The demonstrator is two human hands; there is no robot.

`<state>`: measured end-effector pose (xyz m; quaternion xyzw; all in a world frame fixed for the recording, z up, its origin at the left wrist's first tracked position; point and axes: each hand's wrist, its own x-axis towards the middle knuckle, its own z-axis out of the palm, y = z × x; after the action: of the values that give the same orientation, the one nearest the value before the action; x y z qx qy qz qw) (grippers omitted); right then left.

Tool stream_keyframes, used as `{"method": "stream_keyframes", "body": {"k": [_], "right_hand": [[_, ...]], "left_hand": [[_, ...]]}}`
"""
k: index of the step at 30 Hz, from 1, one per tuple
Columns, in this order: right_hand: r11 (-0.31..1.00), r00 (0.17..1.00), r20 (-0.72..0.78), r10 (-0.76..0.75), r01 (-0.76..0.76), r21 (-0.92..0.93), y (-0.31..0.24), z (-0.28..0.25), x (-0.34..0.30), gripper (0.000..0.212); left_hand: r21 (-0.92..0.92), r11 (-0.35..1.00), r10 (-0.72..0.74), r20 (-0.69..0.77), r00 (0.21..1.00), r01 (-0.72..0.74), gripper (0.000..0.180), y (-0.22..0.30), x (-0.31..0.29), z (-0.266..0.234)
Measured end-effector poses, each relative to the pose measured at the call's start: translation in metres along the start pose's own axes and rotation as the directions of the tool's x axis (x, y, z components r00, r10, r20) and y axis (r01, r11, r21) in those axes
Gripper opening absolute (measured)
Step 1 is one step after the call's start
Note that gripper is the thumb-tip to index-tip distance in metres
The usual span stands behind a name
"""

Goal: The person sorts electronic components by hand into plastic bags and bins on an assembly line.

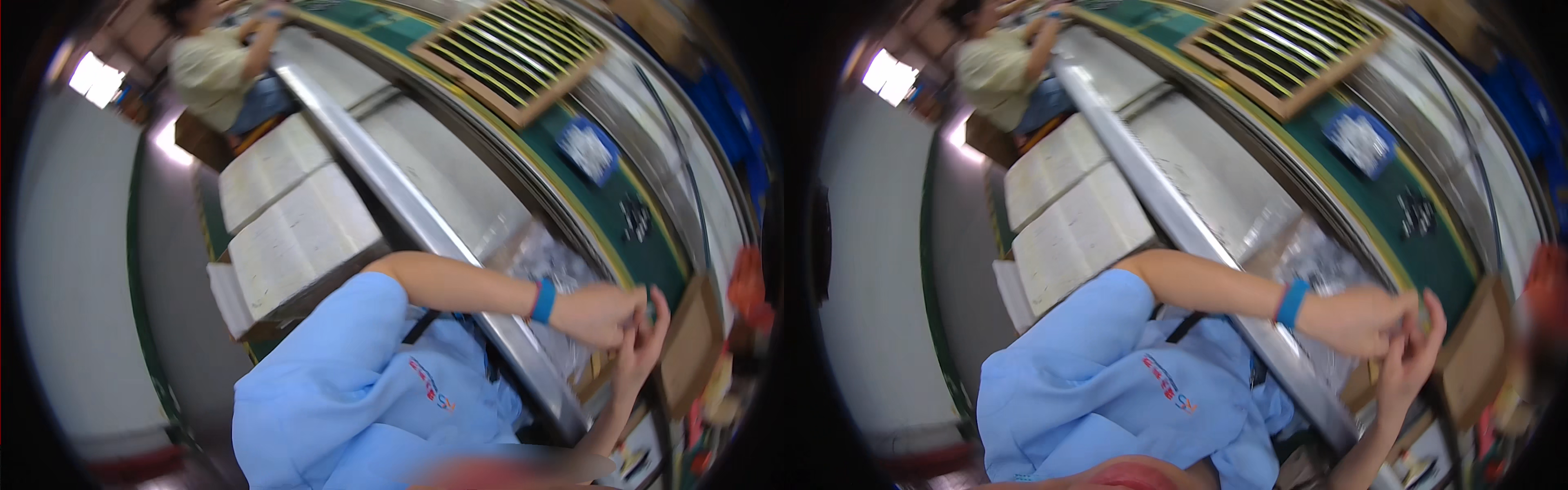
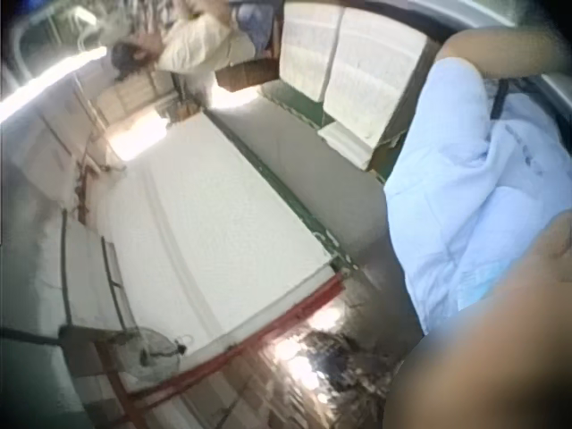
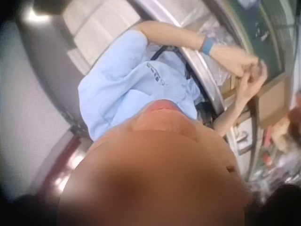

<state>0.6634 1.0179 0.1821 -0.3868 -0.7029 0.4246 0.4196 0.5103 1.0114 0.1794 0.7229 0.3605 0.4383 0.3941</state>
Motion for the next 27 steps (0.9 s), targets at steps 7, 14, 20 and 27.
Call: {"method": "stream_keyframes", "body": {"k": [7,14,20,27], "right_hand": [[0.954,0.995,-0.062,0.08,-0.095,-0.283,-0.027,-0.001,0.017,0.044],[0.821,0.986,-0.155,-0.064,-0.037,-0.57,-0.019,-0.037,0.012,0.042],[0.974,0.973,-0.106,0.204,-0.213,-0.08,-0.038,-0.026,0.014,0.045],[0.937,0.976,-0.199,0.085,-0.01,0.348,-0.027,-0.064,0.026,0.045]], "left_hand": [[0.005,0.997,0.081,-0.066,0.995,-0.08,0.023,-0.014,0.02,-0.007],[-0.41,0.852,-0.341,0.039,0.939,0.326,0.024,-0.006,0.035,-0.056],[-0.372,0.923,-0.114,-0.006,0.993,0.104,0.026,0.025,0.042,-0.046],[-0.797,0.601,-0.178,-0.052,0.983,0.067,0.021,0.065,0.064,-0.075]]}}
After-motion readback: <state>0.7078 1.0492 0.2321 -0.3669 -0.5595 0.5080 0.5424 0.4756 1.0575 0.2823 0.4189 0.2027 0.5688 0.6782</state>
